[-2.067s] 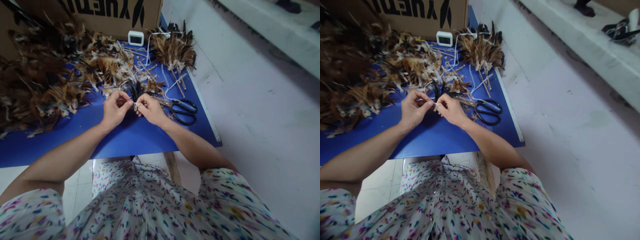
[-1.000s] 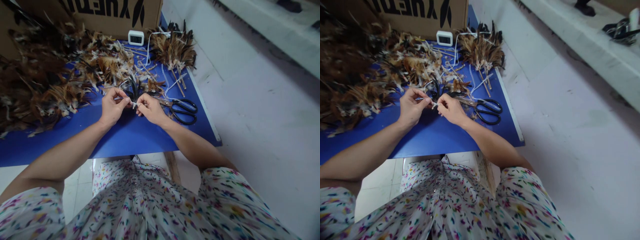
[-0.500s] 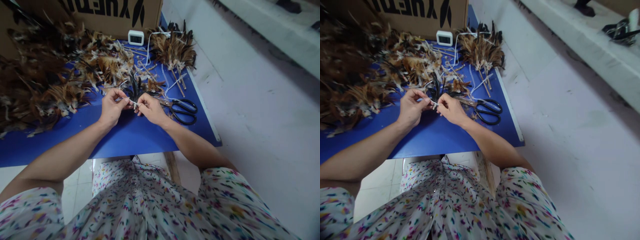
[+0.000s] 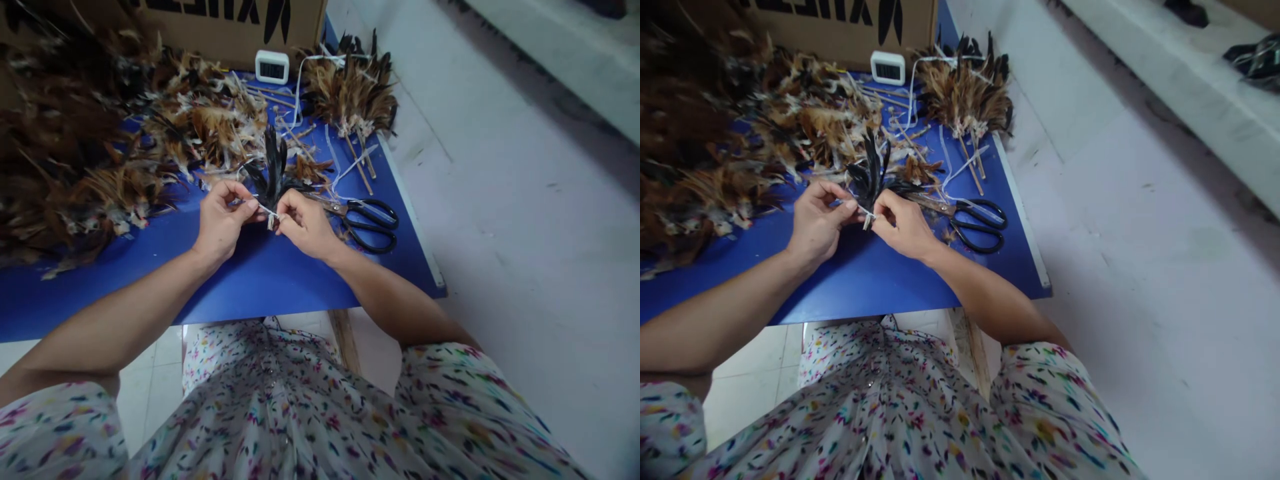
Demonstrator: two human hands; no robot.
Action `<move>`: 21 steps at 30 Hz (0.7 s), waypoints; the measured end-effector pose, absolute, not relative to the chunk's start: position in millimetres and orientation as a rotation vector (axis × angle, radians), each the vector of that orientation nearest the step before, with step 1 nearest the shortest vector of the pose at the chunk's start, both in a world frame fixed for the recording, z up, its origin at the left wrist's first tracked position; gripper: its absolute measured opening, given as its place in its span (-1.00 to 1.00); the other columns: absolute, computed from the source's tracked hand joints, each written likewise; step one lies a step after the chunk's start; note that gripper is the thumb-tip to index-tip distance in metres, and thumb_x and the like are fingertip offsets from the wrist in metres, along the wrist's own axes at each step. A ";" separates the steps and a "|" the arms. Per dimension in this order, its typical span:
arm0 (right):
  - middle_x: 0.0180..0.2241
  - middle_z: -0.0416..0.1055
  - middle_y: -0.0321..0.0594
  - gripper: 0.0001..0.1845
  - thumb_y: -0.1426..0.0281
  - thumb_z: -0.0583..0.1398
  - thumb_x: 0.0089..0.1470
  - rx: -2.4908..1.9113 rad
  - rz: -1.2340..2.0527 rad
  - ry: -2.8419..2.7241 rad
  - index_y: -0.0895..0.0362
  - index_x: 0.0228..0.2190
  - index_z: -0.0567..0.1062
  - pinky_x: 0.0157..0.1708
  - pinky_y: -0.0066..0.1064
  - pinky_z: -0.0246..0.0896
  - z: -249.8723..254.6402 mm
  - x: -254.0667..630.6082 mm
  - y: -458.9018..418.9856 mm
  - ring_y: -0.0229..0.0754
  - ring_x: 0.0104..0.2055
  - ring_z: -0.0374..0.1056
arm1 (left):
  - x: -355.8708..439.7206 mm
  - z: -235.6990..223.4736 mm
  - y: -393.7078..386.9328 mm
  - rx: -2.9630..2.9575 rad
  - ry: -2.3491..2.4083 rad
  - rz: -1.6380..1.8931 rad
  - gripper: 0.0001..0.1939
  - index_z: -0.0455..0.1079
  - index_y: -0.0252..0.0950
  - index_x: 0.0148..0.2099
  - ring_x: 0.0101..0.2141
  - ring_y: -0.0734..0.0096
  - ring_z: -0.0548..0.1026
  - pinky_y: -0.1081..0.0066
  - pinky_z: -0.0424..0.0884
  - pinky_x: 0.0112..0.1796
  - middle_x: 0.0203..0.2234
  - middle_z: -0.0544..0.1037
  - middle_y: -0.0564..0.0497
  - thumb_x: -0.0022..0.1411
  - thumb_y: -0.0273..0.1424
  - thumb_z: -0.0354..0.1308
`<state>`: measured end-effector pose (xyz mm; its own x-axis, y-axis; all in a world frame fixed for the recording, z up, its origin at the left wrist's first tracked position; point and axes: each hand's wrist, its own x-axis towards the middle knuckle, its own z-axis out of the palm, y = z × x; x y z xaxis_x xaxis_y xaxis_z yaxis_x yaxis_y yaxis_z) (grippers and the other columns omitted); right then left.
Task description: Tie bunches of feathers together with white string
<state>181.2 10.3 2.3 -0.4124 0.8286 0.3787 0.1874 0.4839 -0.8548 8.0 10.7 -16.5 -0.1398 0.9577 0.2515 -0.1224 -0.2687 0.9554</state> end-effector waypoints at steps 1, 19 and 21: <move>-0.50 0.32 -0.36 -0.94 0.44 0.10 0.06 -0.836 0.930 -1.886 0.10 -0.45 0.28 -0.43 -0.46 0.21 2.8 181.5 9.8 -0.34 -0.47 0.27 | 8.2 -15.7 9.6 1.219 1.055 1.553 -0.64 0.28 -0.26 -0.32 -0.52 0.55 0.49 0.47 0.56 -0.43 -0.48 0.44 0.14 -0.01 -0.34 0.45; -0.49 0.33 -0.34 -0.92 0.52 0.08 0.00 -0.779 0.824 -1.947 0.09 -0.45 0.29 -0.39 -0.42 0.17 3.1 189.7 2.6 -0.31 -0.46 0.25 | 8.6 -5.9 -0.6 1.031 1.015 1.402 -0.59 0.29 -0.27 -0.34 -0.58 0.52 0.51 0.49 0.51 -0.48 -0.56 0.47 0.15 -0.07 -0.29 0.49; -0.49 0.33 -0.34 -0.90 0.54 0.07 -0.01 -0.771 0.797 -1.969 0.09 -0.44 0.29 -0.40 -0.43 0.17 3.3 190.3 2.3 -0.31 -0.46 0.26 | 8.9 -4.9 -1.6 0.997 1.020 1.388 -0.58 0.30 -0.27 -0.35 -0.59 0.51 0.51 0.49 0.51 -0.48 -0.58 0.47 0.15 -0.09 -0.28 0.50</move>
